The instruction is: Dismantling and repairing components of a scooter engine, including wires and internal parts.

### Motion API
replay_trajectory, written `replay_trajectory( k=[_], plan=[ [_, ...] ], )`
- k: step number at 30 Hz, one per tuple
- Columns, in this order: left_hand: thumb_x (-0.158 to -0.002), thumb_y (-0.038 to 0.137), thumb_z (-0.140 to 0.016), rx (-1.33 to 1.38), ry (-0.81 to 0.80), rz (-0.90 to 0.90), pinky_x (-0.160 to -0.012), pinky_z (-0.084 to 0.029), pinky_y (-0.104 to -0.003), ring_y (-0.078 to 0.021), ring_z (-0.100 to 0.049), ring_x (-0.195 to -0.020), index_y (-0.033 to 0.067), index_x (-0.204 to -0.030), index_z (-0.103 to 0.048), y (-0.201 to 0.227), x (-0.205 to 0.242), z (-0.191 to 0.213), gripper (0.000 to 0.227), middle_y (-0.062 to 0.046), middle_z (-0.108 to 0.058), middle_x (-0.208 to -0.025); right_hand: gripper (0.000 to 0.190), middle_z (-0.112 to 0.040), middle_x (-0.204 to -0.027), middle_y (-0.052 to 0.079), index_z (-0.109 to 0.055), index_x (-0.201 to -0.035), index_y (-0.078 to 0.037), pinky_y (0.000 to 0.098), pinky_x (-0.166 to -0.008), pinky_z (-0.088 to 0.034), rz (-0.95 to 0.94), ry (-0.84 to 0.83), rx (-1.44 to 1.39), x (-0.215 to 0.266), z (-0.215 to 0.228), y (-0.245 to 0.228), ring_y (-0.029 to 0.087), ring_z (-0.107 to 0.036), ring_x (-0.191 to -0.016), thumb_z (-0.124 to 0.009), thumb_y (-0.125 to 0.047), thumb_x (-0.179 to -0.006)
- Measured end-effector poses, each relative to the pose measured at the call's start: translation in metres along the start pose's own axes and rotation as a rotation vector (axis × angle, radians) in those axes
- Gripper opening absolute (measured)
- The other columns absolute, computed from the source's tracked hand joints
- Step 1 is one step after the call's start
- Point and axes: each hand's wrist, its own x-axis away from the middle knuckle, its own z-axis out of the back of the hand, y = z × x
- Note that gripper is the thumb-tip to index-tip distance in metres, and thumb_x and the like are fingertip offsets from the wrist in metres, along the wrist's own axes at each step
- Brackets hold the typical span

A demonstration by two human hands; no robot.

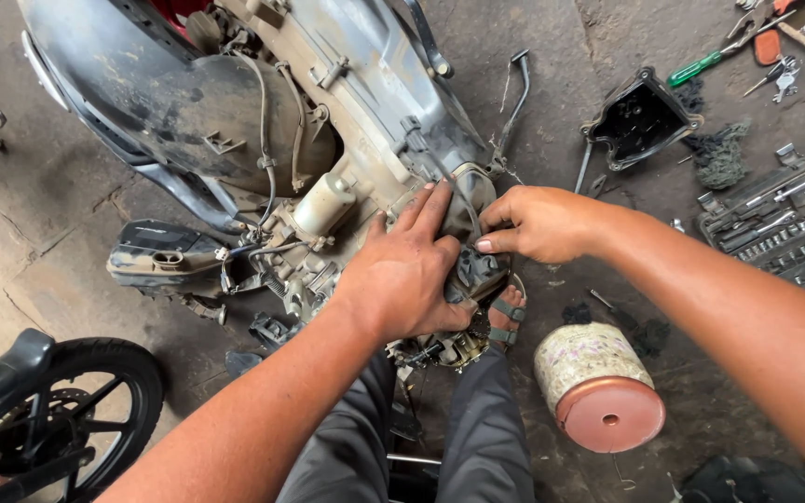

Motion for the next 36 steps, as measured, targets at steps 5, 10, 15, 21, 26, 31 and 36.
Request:
replay_trajectory(
  k=[5, 10, 15, 21, 26, 31, 36],
  plan=[
    [-0.06, 0.046, -0.084, 0.005, -0.038, 0.014, -0.108, -0.033, -0.069, -0.0395, -0.024, -0.15, 0.0018, -0.108, -0.071, 0.0, 0.0, 0.002, 0.067, -0.028, -0.025, -0.159, 0.028, -0.073, -0.091, 0.02, -0.072, -0.097, -0.002, 0.0448, -0.078, -0.054, 0.046, -0.009, 0.167, 0.007, 0.0, -0.008, 0.038, -0.071, -0.088, -0.069, -0.029, -0.091],
    [-0.062, 0.051, -0.085, -0.002, -0.044, -0.02, -0.108, -0.032, -0.069, -0.0395, -0.023, -0.15, 0.0, -0.108, -0.07, -0.002, -0.001, 0.001, 0.071, -0.027, -0.017, -0.162, 0.019, -0.067, -0.092, 0.018, -0.068, -0.095, -0.004, 0.0491, -0.08, -0.051, 0.281, 0.017, 0.327, 0.01, 0.003, -0.008, 0.04, -0.066, -0.093, -0.064, -0.021, -0.087],
    [-0.058, 0.05, -0.086, 0.034, 0.003, -0.018, -0.105, -0.032, -0.071, -0.0398, -0.023, -0.151, 0.0046, -0.113, -0.071, -0.002, -0.001, 0.001, 0.073, -0.025, -0.019, -0.163, 0.02, -0.067, -0.087, 0.019, -0.064, -0.09, -0.001, 0.0524, -0.078, -0.05, 0.278, 0.102, 0.316, 0.014, -0.004, -0.008, 0.043, -0.065, -0.09, -0.063, -0.022, -0.09],
    [-0.062, 0.05, -0.085, -0.008, -0.053, -0.006, -0.107, -0.033, -0.07, -0.0381, -0.023, -0.151, 0.0004, -0.103, -0.071, -0.001, 0.0, 0.004, 0.066, -0.026, -0.023, -0.161, 0.037, -0.065, -0.073, 0.022, -0.063, -0.083, 0.001, 0.0504, -0.07, -0.049, -0.005, 0.016, 0.109, 0.005, -0.011, 0.001, 0.04, -0.065, -0.071, -0.06, -0.033, -0.095],
    [-0.06, 0.048, -0.085, 0.01, -0.032, -0.012, -0.106, -0.034, -0.07, -0.0376, -0.024, -0.15, 0.0018, -0.106, -0.072, -0.001, 0.0, 0.003, 0.067, -0.026, -0.02, -0.162, 0.042, -0.063, -0.066, 0.023, -0.064, -0.077, 0.001, 0.0478, -0.065, -0.048, -0.128, 0.008, -0.009, 0.003, -0.014, 0.003, 0.033, -0.062, -0.061, -0.061, -0.037, -0.093],
    [-0.06, 0.048, -0.085, 0.028, -0.034, 0.002, -0.107, -0.033, -0.07, -0.039, -0.025, -0.149, 0.0017, -0.107, -0.071, -0.001, -0.001, 0.001, 0.067, -0.024, -0.019, -0.162, 0.039, -0.061, -0.067, 0.021, -0.063, -0.079, 0.003, 0.0455, -0.063, -0.049, 0.08, 0.087, -0.038, 0.005, -0.019, 0.017, 0.034, -0.063, -0.062, -0.061, -0.032, -0.095],
    [-0.061, 0.047, -0.085, 0.021, -0.058, 0.008, -0.107, -0.034, -0.068, -0.0389, -0.025, -0.15, 0.0003, -0.1, -0.071, 0.0, -0.001, 0.004, 0.062, -0.025, -0.017, -0.164, 0.026, -0.069, -0.08, 0.019, -0.071, -0.093, -0.002, 0.0472, -0.072, -0.049, 0.152, 0.189, 0.119, 0.016, -0.019, 0.008, 0.039, -0.065, -0.078, -0.064, -0.028, -0.093]
  ],
)
